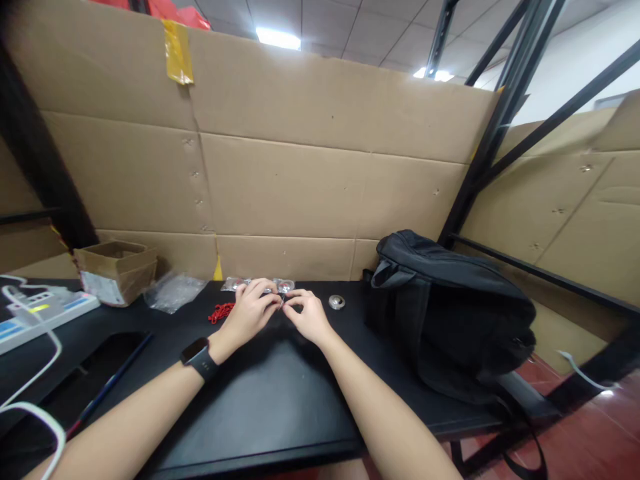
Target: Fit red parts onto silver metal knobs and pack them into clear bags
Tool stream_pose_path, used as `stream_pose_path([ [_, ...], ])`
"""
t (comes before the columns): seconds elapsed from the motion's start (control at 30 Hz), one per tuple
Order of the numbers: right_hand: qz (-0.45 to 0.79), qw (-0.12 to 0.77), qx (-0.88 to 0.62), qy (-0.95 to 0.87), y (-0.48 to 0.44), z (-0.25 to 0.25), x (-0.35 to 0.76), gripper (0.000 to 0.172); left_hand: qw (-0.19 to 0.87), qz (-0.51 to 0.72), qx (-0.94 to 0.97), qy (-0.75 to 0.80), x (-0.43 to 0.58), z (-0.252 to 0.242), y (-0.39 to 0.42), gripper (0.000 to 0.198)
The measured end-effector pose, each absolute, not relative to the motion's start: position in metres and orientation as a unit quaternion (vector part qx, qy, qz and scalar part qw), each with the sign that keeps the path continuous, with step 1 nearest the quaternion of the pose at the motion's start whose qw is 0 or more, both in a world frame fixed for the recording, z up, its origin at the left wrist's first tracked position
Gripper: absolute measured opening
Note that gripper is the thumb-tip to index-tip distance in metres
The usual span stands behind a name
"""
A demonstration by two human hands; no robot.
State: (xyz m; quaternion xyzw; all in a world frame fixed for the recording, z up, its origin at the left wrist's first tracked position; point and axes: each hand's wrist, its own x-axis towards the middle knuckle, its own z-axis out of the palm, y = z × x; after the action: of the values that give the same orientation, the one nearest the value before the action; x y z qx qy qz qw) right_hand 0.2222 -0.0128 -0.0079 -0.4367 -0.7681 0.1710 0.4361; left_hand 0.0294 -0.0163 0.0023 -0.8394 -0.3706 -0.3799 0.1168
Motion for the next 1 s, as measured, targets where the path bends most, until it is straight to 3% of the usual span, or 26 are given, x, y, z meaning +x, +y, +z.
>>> stream_pose_path([
  [0.23,0.205,0.443,-0.442,-0.752,-0.011,-0.007,0.223,0.010,0.054,-0.372,-0.855,-0.358,0.027,0.004,-0.016,0.013],
  [0.37,0.208,0.439,-0.452,-0.748,-0.010,-0.006,0.226,0.007,-0.017,-0.349,-0.875,-0.335,0.022,0.003,-0.015,0.053],
  [0.43,0.208,0.433,-0.451,-0.752,-0.010,-0.007,0.226,0.008,-0.032,-0.334,-0.882,-0.331,0.020,0.001,-0.014,0.060],
  [0.57,0.207,0.425,-0.451,-0.757,-0.011,-0.007,0.226,0.009,-0.039,-0.326,-0.880,-0.344,0.022,-0.001,-0.013,0.043],
  [1.0,0.176,0.434,-0.445,-0.764,-0.002,-0.005,0.240,0.007,-0.089,-0.289,-0.864,-0.403,0.024,-0.001,-0.014,0.033],
])
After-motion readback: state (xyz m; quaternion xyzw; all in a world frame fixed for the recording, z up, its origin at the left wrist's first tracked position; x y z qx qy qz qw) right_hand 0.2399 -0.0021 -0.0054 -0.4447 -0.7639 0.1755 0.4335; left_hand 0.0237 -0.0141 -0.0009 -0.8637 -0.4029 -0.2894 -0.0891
